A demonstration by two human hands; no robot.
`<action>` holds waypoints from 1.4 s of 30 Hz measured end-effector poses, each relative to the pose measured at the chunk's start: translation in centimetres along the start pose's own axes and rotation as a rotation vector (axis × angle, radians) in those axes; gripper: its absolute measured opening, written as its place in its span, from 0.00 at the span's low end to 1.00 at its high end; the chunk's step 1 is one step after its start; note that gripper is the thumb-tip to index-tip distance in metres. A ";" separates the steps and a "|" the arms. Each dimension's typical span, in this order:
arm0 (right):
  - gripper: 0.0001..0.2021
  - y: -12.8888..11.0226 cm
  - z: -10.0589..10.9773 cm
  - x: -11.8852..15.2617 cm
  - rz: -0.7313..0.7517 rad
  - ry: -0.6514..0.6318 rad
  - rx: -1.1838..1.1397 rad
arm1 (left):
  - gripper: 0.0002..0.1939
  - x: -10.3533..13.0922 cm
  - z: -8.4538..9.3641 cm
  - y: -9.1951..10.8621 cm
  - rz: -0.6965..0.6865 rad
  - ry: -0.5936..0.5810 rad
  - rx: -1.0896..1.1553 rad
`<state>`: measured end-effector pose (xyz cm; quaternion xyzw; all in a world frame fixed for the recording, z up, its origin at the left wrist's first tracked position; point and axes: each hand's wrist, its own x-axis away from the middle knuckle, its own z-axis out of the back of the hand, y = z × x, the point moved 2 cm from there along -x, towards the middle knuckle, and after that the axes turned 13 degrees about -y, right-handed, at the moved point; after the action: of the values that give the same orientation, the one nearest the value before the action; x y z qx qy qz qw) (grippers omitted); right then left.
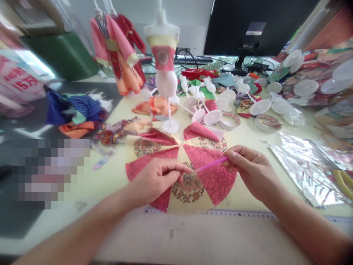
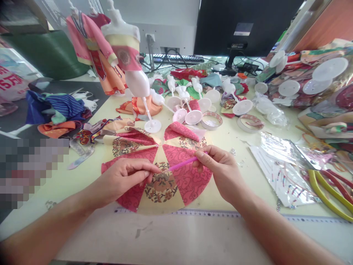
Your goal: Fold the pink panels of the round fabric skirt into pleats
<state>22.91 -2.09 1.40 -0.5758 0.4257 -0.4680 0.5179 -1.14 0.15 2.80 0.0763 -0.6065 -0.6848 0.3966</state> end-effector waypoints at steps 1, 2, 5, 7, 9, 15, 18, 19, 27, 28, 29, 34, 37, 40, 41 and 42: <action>0.11 0.0 0.0 0.0 0.007 0.004 0.009 | 0.15 0.0 0.0 0.0 0.001 0.001 -0.007; 0.11 0.1 0.0 0.0 0.013 0.008 0.016 | 0.15 0.0 0.0 -0.1 0.001 0.004 -0.016; 0.10 0.1 0.0 0.1 0.031 0.014 0.030 | 0.15 0.0 0.0 -0.1 0.002 0.018 -0.038; 0.10 0.0 0.0 0.2 0.041 0.013 0.031 | 0.15 0.0 0.0 -0.1 0.005 0.021 -0.042; 0.10 0.0 -0.1 0.2 0.047 0.009 0.034 | 0.14 0.0 0.0 0.0 0.008 0.019 -0.034; 0.09 0.1 -0.1 0.2 0.053 0.007 0.071 | 0.15 -0.1 -0.1 0.0 0.014 0.009 0.008; 0.09 0.2 -0.1 0.2 0.065 -0.004 0.075 | 0.15 -0.1 -0.1 -0.1 0.011 0.015 0.013; 0.09 0.2 -0.1 0.2 0.069 -0.004 0.079 | 0.15 -0.1 -0.1 -0.1 0.011 0.014 0.018; 0.08 0.1 -0.2 0.2 0.084 -0.001 0.061 | 0.14 0.0 -0.1 -0.2 0.013 0.003 0.025; 0.08 0.1 -0.2 0.2 0.086 -0.003 0.059 | 0.14 0.0 -0.1 -0.1 0.009 0.004 0.022; 0.08 0.1 -0.2 0.2 0.087 -0.004 0.058 | 0.14 0.0 -0.1 -0.1 0.006 0.006 0.019; 0.08 0.1 -0.1 0.3 0.084 -0.016 0.055 | 0.14 0.0 0.1 -0.1 -0.012 0.023 -0.001; 0.07 0.0 -0.1 0.3 0.089 -0.026 0.044 | 0.14 -0.1 0.2 -0.1 -0.019 0.026 -0.008; 0.08 0.0 -0.1 0.2 0.092 -0.029 0.038 | 0.13 -0.1 0.3 -0.1 -0.031 0.039 -0.032; 0.08 0.1 -0.1 0.2 0.092 -0.029 0.040 | 0.13 -0.1 0.2 -0.1 -0.036 0.047 -0.052; 0.08 0.1 -0.1 0.2 0.090 -0.034 0.042 | 0.13 0.0 0.2 -0.2 -0.045 0.056 -0.079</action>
<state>22.83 -2.31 1.33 -0.5531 0.4325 -0.4430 0.5575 -1.32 0.32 2.71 0.0934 -0.5659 -0.7144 0.4009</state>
